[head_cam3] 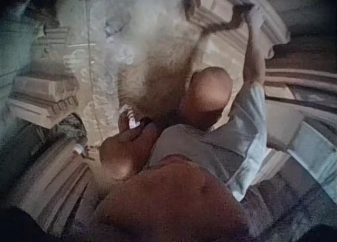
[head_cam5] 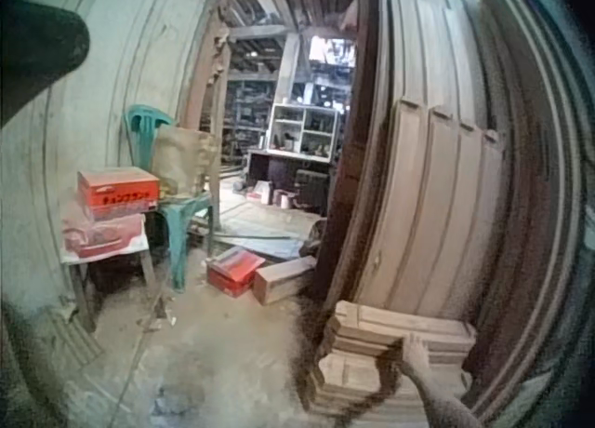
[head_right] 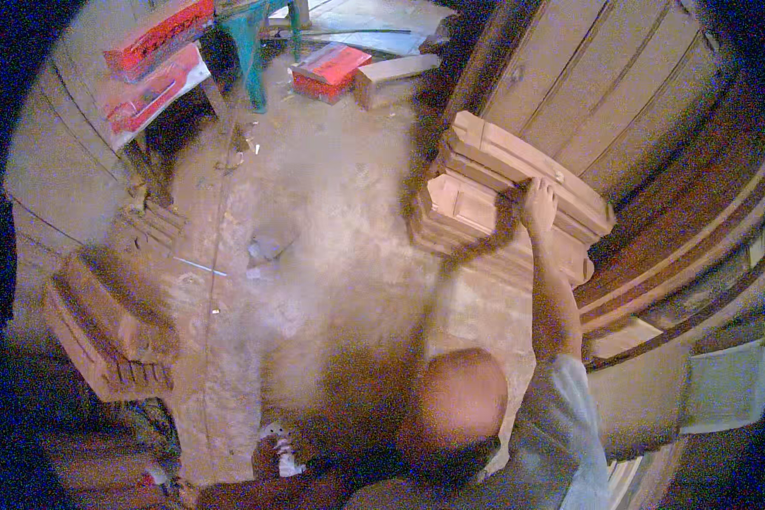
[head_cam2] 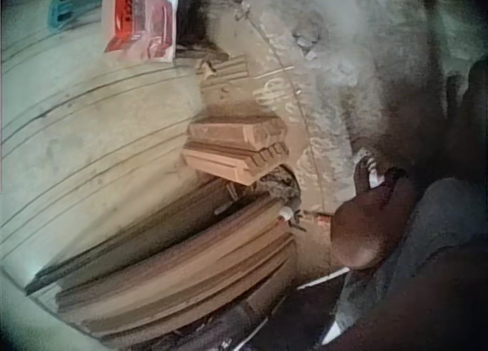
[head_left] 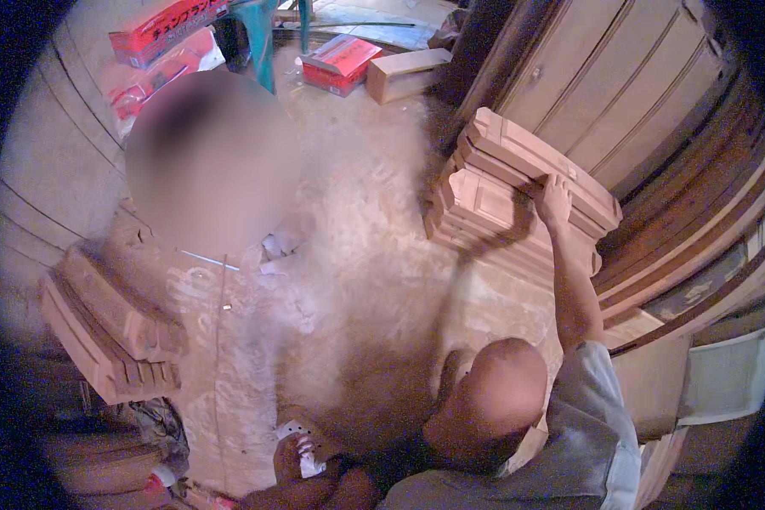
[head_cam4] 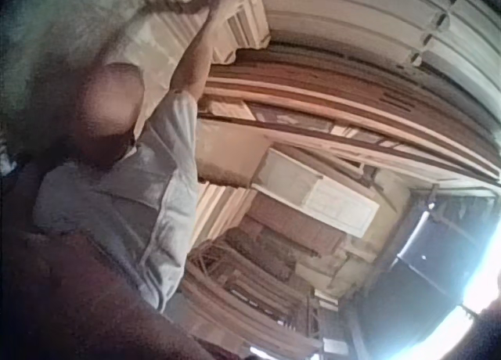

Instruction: The person picks up finished wood components from the floor and stacks them one by one into a vertical pile.

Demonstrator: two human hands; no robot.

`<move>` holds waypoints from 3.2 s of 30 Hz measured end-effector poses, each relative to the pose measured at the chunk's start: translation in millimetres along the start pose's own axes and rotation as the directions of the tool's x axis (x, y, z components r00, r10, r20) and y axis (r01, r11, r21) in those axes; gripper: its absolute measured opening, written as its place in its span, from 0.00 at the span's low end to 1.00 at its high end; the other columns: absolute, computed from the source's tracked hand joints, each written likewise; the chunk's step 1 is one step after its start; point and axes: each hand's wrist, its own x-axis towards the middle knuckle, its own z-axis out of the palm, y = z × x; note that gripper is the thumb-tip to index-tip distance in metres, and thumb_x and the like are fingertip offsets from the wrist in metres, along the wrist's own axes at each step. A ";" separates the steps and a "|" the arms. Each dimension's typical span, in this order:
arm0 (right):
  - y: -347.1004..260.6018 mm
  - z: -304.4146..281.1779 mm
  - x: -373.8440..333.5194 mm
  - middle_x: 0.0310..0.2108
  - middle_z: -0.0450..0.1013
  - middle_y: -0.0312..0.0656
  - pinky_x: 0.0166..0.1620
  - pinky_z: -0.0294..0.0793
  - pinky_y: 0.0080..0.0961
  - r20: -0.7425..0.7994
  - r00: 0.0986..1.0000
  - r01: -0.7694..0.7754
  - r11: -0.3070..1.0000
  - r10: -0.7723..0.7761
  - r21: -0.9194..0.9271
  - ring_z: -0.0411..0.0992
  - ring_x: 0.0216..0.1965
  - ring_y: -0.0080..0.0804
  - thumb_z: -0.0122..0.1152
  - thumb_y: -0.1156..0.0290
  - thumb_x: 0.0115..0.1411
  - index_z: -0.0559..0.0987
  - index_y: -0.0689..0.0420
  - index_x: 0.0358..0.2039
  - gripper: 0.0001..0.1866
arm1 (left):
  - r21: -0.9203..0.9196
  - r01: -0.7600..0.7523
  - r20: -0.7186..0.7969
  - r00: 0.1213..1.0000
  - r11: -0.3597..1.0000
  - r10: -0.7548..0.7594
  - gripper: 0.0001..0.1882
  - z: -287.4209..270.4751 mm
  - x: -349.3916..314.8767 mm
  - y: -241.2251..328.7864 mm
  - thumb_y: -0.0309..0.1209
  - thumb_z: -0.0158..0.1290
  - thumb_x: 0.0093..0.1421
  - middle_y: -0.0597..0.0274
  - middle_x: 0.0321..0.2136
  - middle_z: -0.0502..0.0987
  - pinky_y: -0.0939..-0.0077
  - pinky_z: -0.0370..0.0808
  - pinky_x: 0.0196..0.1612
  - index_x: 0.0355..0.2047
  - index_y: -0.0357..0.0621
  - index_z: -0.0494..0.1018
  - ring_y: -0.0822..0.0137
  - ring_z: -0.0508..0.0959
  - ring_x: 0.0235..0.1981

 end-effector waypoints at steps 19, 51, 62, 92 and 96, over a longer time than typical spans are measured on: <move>-0.8 -5.3 -53.9 0.55 0.60 0.60 0.56 0.62 0.46 -0.056 0.998 -0.009 0.984 0.019 0.178 0.62 0.53 0.57 0.57 0.61 0.54 0.61 0.58 0.57 0.32 | 0.026 0.276 -0.221 0.939 0.961 -0.264 0.18 3.5 20.2 9.0 0.37 0.49 0.60 0.52 0.39 0.76 0.71 0.74 0.37 0.45 0.37 0.69 0.61 0.77 0.36; -98.1 -25.6 -120.8 0.51 0.62 0.64 0.54 0.63 0.42 -0.098 0.952 -0.236 0.902 0.289 0.362 0.63 0.53 0.58 0.60 0.43 0.52 0.62 0.68 0.52 0.42 | -0.551 0.111 -0.217 0.938 0.827 -0.270 0.23 -157.3 2.4 -113.5 0.50 0.42 0.63 0.56 0.48 0.73 0.67 0.73 0.38 0.50 0.48 0.68 0.58 0.74 0.42; -50.2 16.1 -147.3 0.59 0.43 0.77 0.62 0.52 0.44 0.188 0.749 -0.656 0.672 0.635 0.343 0.48 0.61 0.67 0.61 0.31 0.42 0.46 0.74 0.61 0.65 | 0.128 0.176 -0.190 0.970 0.976 -0.150 0.25 -43.7 36.2 51.6 0.51 0.41 0.64 0.57 0.48 0.73 0.70 0.70 0.45 0.50 0.46 0.69 0.61 0.72 0.44; 220.1 119.5 -175.3 0.61 0.58 0.41 0.63 0.55 0.42 0.399 0.741 -0.212 -0.375 0.541 0.903 0.56 0.62 0.41 0.32 0.42 0.65 0.59 0.51 0.62 0.33 | 0.654 -0.413 0.265 0.910 0.634 0.319 0.31 532.6 367.4 72.4 0.54 0.28 0.66 0.58 0.53 0.69 0.68 0.62 0.56 0.55 0.45 0.65 0.64 0.69 0.53; 238.1 127.3 -192.1 0.63 0.54 0.40 0.64 0.52 0.43 0.517 0.617 -0.287 -0.442 0.594 0.850 0.53 0.63 0.40 0.30 0.41 0.65 0.58 0.49 0.62 0.33 | 0.648 -0.419 0.262 0.907 0.635 0.331 0.31 545.3 365.5 63.3 0.54 0.28 0.66 0.58 0.54 0.69 0.68 0.61 0.56 0.55 0.45 0.65 0.64 0.68 0.53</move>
